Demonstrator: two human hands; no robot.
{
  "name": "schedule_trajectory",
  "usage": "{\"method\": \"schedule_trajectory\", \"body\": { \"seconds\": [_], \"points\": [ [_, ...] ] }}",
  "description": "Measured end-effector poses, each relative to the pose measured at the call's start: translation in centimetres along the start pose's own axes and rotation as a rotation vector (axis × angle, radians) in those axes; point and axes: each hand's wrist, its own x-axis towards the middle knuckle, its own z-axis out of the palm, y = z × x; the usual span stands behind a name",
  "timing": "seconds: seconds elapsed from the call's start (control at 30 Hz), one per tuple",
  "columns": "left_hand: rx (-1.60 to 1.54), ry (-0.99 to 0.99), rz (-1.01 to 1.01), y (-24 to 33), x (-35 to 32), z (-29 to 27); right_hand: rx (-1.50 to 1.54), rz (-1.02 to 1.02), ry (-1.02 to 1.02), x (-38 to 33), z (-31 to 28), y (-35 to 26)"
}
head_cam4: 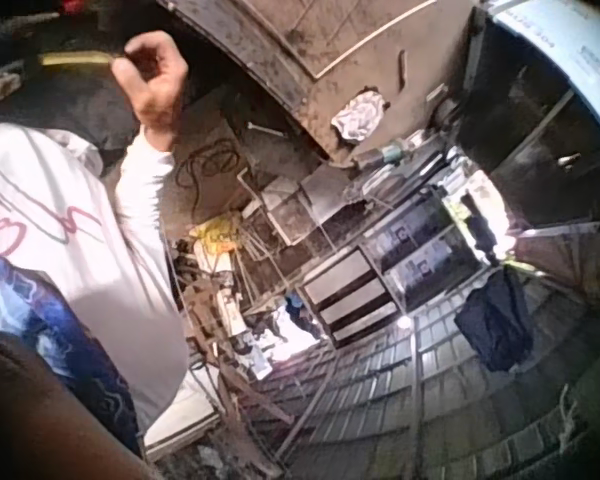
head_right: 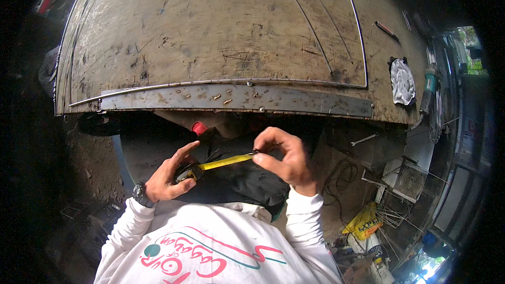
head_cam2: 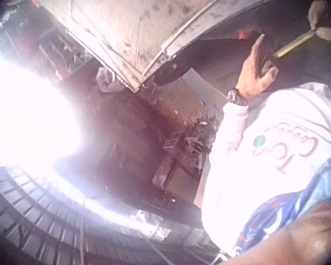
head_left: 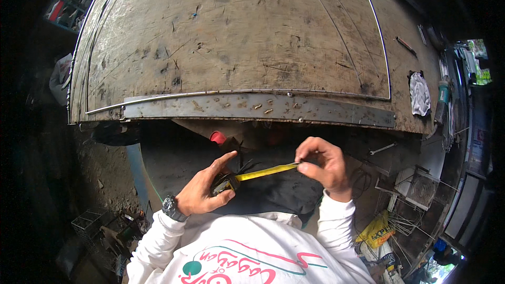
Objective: The person uses a tape measure and a marker to measure and mark a large metal sheet on a workbench. They repeatedly extend the tape measure along different sections of the sheet and make marks at specific intervals.
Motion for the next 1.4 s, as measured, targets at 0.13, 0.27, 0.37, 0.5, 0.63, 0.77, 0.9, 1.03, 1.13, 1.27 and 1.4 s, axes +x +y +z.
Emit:
{"method": "schedule_trajectory", "body": {
  "seconds": [0.13,0.27,0.37,0.5,0.63,0.77,0.9,1.03,1.13,1.27,1.4],
  "points": [
    [0.021,0.078,0.055,-1.0,-0.1,0.8,-0.118,0.075,-0.093,0.6,1.8,1.3],
    [0.140,0.060,0.082,-0.8,0.0,0.3,-0.199,0.133,-0.167,0.8,3.6,2.1],
    [0.207,0.005,0.082,-0.3,0.5,-0.1,-0.219,0.118,-0.192,1.1,4.9,2.6],
    [0.265,-0.067,0.182,-0.1,1.6,-0.2,-0.263,0.110,-0.209,1.0,6.2,3.0],
    [0.448,-0.052,0.215,1.3,2.4,-1.3,-0.233,-0.032,-0.160,0.8,4.6,3.1],
    [0.617,0.153,0.121,2.8,0.8,-6.3,-0.245,-0.279,0.215,0.1,-6.9,0.1],
    [0.698,0.386,0.040,4.1,0.3,-12.9,-0.198,-0.211,0.718,-3.1,-21.7,-3.8],
    [0.686,0.399,-0.087,4.9,1.1,-18.0,-0.471,-0.016,0.687,-2.2,-28.8,-4.1],
    [0.789,0.460,0.043,4.2,1.7,-18.8,-0.556,-0.032,0.684,0.0,-29.0,-3.0],
    [0.794,0.499,0.021,2.8,2.2,-20.6,-0.615,-0.049,0.717,1.2,-27.8,-2.3],
    [0.789,0.483,0.016,1.7,2.2,-21.8,-0.727,-0.123,0.746,1.9,-25.8,-2.2]
  ]
}}
